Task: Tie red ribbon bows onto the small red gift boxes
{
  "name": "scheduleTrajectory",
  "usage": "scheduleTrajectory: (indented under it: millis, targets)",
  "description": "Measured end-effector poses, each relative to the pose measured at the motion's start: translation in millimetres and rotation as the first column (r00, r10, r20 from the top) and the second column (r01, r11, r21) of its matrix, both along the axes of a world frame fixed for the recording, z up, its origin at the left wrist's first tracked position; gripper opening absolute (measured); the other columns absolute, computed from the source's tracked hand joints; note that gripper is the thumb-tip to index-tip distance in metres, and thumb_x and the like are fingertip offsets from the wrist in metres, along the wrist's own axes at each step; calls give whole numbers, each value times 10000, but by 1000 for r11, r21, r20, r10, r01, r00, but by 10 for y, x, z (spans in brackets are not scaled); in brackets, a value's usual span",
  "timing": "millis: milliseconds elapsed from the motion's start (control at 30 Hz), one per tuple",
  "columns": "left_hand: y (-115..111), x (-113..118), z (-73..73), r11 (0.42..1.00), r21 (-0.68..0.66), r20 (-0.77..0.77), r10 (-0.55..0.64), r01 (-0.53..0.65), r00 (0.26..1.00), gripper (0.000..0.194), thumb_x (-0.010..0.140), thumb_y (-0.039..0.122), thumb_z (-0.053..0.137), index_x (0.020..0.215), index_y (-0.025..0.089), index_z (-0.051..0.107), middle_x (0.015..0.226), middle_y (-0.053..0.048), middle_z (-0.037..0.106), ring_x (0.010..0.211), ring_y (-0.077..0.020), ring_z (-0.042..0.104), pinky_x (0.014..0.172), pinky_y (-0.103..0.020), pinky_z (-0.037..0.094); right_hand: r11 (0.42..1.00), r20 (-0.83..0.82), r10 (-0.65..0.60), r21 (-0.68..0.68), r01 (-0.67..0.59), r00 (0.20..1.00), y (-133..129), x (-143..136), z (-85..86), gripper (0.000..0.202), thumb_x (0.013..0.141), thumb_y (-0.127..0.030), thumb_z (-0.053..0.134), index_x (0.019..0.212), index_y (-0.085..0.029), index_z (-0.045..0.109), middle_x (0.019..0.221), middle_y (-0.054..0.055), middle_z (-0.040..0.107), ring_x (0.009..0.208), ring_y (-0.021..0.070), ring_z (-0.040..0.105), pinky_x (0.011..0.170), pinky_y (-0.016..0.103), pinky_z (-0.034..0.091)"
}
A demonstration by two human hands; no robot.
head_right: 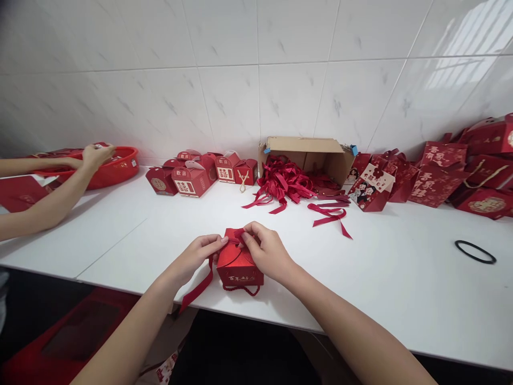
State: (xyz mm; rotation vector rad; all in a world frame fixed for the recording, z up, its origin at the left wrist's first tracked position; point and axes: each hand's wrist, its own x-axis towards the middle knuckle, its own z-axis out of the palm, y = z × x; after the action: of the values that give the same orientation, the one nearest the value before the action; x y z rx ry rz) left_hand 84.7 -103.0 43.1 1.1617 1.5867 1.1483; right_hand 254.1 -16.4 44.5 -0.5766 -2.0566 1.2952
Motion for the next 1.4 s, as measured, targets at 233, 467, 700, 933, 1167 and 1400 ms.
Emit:
scheduleTrajectory:
  millis: [233, 467, 700, 933, 1167, 1400]
  targets:
    - [-160, 70, 401, 993, 118, -4, 13, -13, 1000, 410, 773, 409, 605, 473, 182, 441, 476, 30, 393, 480, -98, 356, 469, -245, 314, 965, 66, -235, 138, 224, 970, -85, -141, -15, 123, 834, -245, 508, 778, -187, 602, 740, 26, 671, 660, 166, 603, 630, 281, 451]
    - [105, 249, 711, 970, 231, 43, -88, 75, 995, 265, 751, 391, 655, 651, 145, 661, 638, -7, 589, 632, -122, 523, 617, -243, 423, 970, 26, -31, 243, 24, 999, -85, -46, 46, 176, 790, -126, 502, 845, -189, 657, 795, 10, 690, 671, 141, 594, 643, 253, 446]
    - [306, 151, 618, 942, 319, -22, -100, 102, 995, 403, 848, 513, 508, 1091, 209, 616, 871, -29, 627, 824, -147, 576, 789, -292, 451, 986, 10, -92, 142, 90, 996, -60, -54, -17, 311, 868, -334, 489, 613, -167, 552, 607, 11, 591, 575, 136, 506, 573, 260, 389]
    - [31, 59, 239, 966, 259, -265, 45, 26, 963, 256, 699, 350, 734, 885, 177, 699, 913, -54, 714, 894, -206, 645, 839, -318, 496, 998, -13, -65, 9, 65, 998, -50, -70, -22, 291, 855, -341, 500, 625, -171, 555, 615, 8, 593, 588, 140, 525, 555, 252, 384]
    - [10, 123, 121, 951, 296, -221, 160, -90, 962, 160, 760, 324, 668, 791, 170, 701, 858, -49, 732, 872, -210, 673, 814, -311, 515, 977, -187, -153, -174, 120, 970, -105, -97, -62, 229, 823, -307, 583, 860, -233, 370, 657, -29, 658, 605, 153, 591, 567, 245, 406]
    - [-24, 155, 90, 936, 352, -268, 130, -29, 955, 92, 762, 254, 654, 768, 171, 615, 845, -33, 687, 872, -181, 648, 823, -299, 502, 989, -173, -147, -8, 148, 974, -104, -103, -79, 69, 835, -257, 555, 854, -204, 514, 629, -28, 592, 576, 128, 532, 555, 240, 396]
